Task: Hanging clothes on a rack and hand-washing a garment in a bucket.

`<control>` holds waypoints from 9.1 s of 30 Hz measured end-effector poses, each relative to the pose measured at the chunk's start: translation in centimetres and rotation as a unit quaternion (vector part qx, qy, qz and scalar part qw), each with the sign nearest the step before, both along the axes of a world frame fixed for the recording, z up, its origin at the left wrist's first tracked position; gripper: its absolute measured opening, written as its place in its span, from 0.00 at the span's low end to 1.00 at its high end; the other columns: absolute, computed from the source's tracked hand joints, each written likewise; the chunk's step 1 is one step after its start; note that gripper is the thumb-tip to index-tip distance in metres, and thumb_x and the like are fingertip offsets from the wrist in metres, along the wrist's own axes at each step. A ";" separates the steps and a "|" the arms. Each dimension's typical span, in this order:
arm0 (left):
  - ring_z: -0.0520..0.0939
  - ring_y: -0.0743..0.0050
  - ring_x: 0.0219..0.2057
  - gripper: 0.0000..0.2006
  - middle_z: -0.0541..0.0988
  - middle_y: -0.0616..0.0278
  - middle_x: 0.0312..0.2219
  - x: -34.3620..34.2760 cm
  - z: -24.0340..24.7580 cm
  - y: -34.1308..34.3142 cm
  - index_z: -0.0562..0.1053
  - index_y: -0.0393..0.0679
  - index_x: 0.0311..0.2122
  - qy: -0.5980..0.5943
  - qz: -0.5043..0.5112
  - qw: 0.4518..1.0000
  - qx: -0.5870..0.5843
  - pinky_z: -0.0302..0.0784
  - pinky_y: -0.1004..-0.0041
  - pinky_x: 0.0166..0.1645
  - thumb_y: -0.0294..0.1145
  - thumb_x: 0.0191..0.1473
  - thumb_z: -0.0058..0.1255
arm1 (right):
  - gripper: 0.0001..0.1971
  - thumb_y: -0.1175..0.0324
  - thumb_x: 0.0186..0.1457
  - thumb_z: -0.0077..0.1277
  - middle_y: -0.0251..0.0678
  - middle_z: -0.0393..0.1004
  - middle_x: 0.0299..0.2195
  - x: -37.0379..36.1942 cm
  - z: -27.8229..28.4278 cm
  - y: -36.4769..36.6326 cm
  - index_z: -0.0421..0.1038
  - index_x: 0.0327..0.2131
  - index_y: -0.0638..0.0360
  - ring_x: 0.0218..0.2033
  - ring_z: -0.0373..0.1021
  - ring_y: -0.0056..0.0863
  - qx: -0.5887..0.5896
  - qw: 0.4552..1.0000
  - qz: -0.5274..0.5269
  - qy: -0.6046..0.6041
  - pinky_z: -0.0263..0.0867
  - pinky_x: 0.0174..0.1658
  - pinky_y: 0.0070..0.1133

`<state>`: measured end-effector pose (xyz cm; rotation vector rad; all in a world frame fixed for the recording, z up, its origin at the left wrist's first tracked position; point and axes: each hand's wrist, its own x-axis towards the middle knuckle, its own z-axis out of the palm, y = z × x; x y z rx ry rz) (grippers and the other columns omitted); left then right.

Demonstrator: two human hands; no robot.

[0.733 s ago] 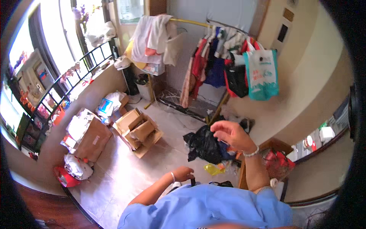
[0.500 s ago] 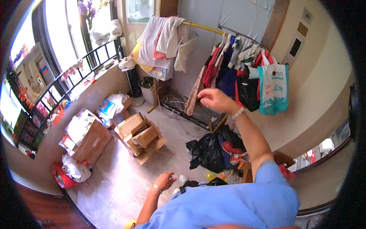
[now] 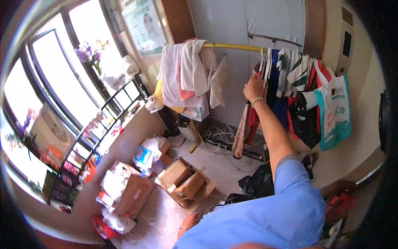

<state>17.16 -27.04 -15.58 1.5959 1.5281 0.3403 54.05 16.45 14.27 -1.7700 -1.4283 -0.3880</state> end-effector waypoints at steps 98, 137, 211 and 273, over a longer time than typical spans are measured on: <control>0.73 0.77 0.23 0.18 0.73 0.65 0.22 34.2 27.3 1.6 0.71 0.35 0.28 -0.405 -0.757 0.513 0.012 0.68 0.79 0.29 0.40 0.40 0.60 | 0.17 0.59 0.45 0.54 0.38 0.64 0.29 -12.8 1.9 -73.7 0.67 0.33 0.62 0.31 0.63 0.28 -0.033 0.979 -0.186 0.081 0.59 0.34 0.24; 0.61 0.86 0.18 0.11 0.60 0.75 0.14 42.3 28.0 -32.9 0.66 0.47 0.28 -0.468 -0.586 0.617 -0.240 0.63 0.74 0.28 0.42 0.56 0.41 | 0.12 0.78 0.47 0.41 0.37 0.72 0.37 -13.4 -6.1 -95.0 0.69 0.38 0.65 0.42 0.67 0.28 0.268 0.747 -0.478 0.377 0.60 0.49 0.24; 0.75 0.76 0.31 0.13 0.75 0.64 0.30 118.4 30.5 -83.3 0.71 0.37 0.34 -0.494 -0.516 0.677 -0.177 0.70 0.75 0.39 0.22 0.40 0.57 | 0.06 0.74 0.46 0.51 0.33 0.72 0.19 85.8 12.0 -164.2 0.67 0.30 0.63 0.18 0.68 0.18 0.335 0.733 -0.591 -0.040 0.61 0.19 0.16; 0.76 0.80 0.28 0.10 0.77 0.66 0.27 130.2 37.6 -94.5 0.74 0.37 0.32 -0.490 -0.763 0.405 -0.116 0.73 0.79 0.31 0.25 0.40 0.58 | 0.08 0.70 0.46 0.51 0.40 0.70 0.20 84.5 7.4 -161.9 0.67 0.30 0.64 0.19 0.67 0.27 0.238 0.682 -0.676 -0.144 0.63 0.25 0.23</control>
